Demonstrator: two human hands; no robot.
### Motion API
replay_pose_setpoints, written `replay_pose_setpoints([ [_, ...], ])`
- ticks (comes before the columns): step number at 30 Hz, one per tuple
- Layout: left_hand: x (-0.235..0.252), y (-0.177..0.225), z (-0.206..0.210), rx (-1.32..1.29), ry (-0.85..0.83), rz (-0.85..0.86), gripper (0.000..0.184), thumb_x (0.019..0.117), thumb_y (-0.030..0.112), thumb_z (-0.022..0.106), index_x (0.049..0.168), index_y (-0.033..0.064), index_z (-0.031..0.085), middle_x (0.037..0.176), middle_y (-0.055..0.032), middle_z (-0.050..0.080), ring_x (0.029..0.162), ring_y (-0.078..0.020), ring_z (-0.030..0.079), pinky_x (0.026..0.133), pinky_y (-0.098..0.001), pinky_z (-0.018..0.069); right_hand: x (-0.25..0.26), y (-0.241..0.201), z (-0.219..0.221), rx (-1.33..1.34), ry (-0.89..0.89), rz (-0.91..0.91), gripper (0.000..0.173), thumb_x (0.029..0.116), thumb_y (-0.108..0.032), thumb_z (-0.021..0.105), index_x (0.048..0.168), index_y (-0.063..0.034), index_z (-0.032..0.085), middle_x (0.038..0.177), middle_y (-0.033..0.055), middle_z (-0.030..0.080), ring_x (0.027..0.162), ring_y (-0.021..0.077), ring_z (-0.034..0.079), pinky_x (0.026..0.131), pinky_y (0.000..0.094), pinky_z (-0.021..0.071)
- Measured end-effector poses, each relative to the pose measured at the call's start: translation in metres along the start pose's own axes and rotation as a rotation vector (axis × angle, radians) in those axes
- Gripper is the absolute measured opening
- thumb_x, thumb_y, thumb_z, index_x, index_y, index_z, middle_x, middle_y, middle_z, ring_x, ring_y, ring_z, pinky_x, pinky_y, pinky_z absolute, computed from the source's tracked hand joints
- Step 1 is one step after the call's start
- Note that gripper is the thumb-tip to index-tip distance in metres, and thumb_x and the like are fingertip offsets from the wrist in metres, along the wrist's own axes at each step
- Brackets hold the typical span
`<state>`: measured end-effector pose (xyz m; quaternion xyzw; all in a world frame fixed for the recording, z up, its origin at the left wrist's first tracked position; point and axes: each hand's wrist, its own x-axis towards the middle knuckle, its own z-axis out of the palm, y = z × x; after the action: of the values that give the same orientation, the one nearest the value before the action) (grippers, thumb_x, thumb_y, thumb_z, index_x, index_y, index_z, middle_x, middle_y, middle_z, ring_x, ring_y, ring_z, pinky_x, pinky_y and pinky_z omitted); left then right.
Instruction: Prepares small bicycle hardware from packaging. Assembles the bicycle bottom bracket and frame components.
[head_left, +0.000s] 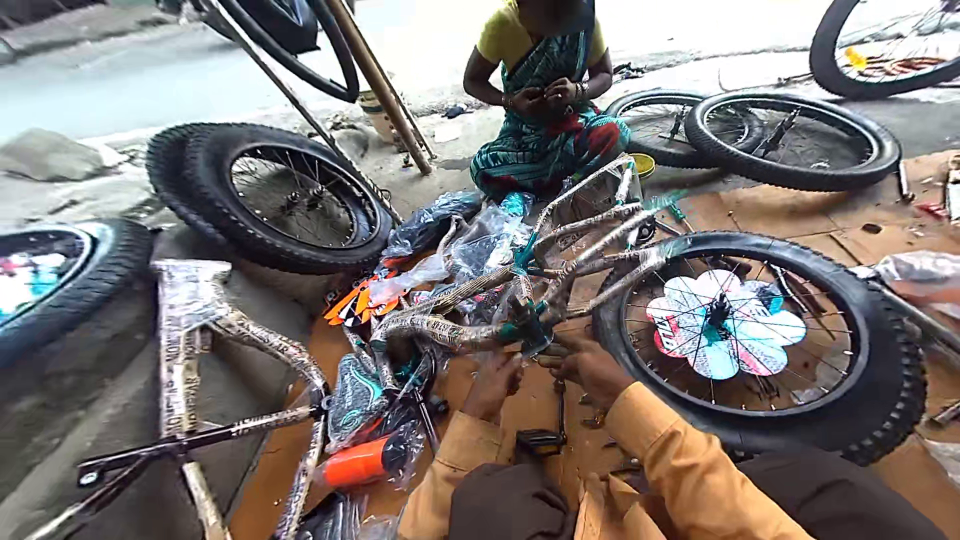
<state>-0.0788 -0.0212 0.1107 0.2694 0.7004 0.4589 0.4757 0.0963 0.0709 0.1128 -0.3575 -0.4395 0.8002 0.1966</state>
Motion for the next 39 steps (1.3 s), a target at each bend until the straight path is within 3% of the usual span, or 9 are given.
replay_pose_setpoints([
  [3,0.003,0.045,-0.016,0.005,0.028,0.038,0.022,0.1081,0.016,0.048,0.108,-0.0005,0.063,0.074,-0.0006,0.058,0.061,-0.0079,0.055,0.058,-0.0248,0.0498,0.009,-0.030,-0.019,-0.239,-0.074,-0.169,0.047,0.0994,0.006,0.043,0.143,-0.0055,0.056,0.130,0.0110,0.067,0.109,0.0195,0.068,0.090,0.0392,0.0561],
  [8,0.013,0.113,-0.047,0.124,0.099,0.288,0.027,0.1058,0.016,0.054,0.127,0.0019,0.064,0.088,-0.0060,0.066,0.068,-0.0114,0.060,0.066,-0.0309,0.0543,0.017,-0.018,-0.047,-0.389,0.258,-0.305,0.033,0.1036,-0.008,0.048,0.134,-0.0041,0.060,0.124,0.0132,0.068,0.107,0.0238,0.069,0.092,0.0467,0.0574],
  [12,0.042,0.162,-0.062,0.298,0.257,0.443,0.027,0.1067,0.015,0.052,0.126,0.0012,0.064,0.093,-0.0093,0.066,0.073,-0.0127,0.059,0.072,-0.0334,0.0532,0.005,0.028,-0.053,-0.457,0.173,-0.107,0.030,0.1022,-0.013,0.055,0.128,0.0008,0.063,0.119,0.0160,0.069,0.103,0.0250,0.069,0.091,0.0447,0.0572],
  [18,0.098,0.221,-0.090,0.853,0.414,0.521,0.039,0.1111,0.025,0.037,0.132,0.0049,0.063,0.116,-0.0218,0.070,0.110,-0.0378,0.068,0.098,-0.0606,0.0506,0.023,0.048,-0.043,-0.632,0.078,0.003,0.032,0.1028,-0.018,0.054,0.129,-0.0029,0.064,0.122,0.0129,0.069,0.108,0.0221,0.069,0.095,0.0422,0.0567],
  [21,0.115,0.235,-0.098,0.917,0.448,0.567,0.036,0.1104,0.023,0.039,0.129,0.0033,0.063,0.123,-0.0209,0.067,0.117,-0.0361,0.065,0.102,-0.0559,0.0490,0.049,0.051,-0.031,-0.871,-0.011,0.057,0.035,0.1032,-0.021,0.054,0.133,-0.0050,0.064,0.127,0.0133,0.068,0.116,0.0226,0.066,0.103,0.0438,0.0521],
  [26,0.128,0.242,-0.113,0.897,0.419,0.632,0.034,0.1099,0.023,0.039,0.126,0.0062,0.065,0.124,-0.0151,0.067,0.122,-0.0309,0.062,0.105,-0.0519,0.0472,0.133,0.048,0.036,-1.323,-0.210,0.112,0.054,0.1018,-0.020,0.053,0.155,-0.0190,0.044,0.141,0.0158,0.060,0.124,0.0322,0.062,0.105,0.0539,0.0497],
  [31,0.131,0.249,-0.116,0.881,0.399,0.582,0.033,0.1098,0.029,0.040,0.121,0.0139,0.066,0.111,-0.0112,0.070,0.109,-0.0300,0.067,0.090,-0.0555,0.0531,0.214,0.065,0.106,-1.568,-0.341,0.153,0.079,0.0953,-0.026,0.063,0.164,-0.0334,0.025,0.141,0.0226,0.057,0.125,0.0423,0.060,0.099,0.0647,0.0488],
  [34,0.132,0.246,-0.119,0.826,0.385,0.583,0.033,0.1097,0.029,0.040,0.126,0.0162,0.066,0.119,-0.0094,0.069,0.114,-0.0285,0.066,0.092,-0.0562,0.0526,0.231,0.090,0.120,-1.619,-0.374,0.240,0.063,0.0959,-0.033,0.062,0.156,-0.0273,0.043,0.139,0.0204,0.060,0.127,0.0406,0.059,0.101,0.0648,0.0479],
  [39,0.134,0.256,-0.126,0.861,0.334,0.574,0.031,0.1098,0.029,0.040,0.124,0.0182,0.065,0.118,-0.0067,0.069,0.113,-0.0261,0.066,0.089,-0.0529,0.0528,0.196,0.099,0.076,-1.298,0.031,-0.046,0.031,0.0996,-0.035,0.063,0.119,-0.0123,0.072,0.106,0.0112,0.074,0.101,0.0293,0.071,0.092,0.0553,0.0548],
])
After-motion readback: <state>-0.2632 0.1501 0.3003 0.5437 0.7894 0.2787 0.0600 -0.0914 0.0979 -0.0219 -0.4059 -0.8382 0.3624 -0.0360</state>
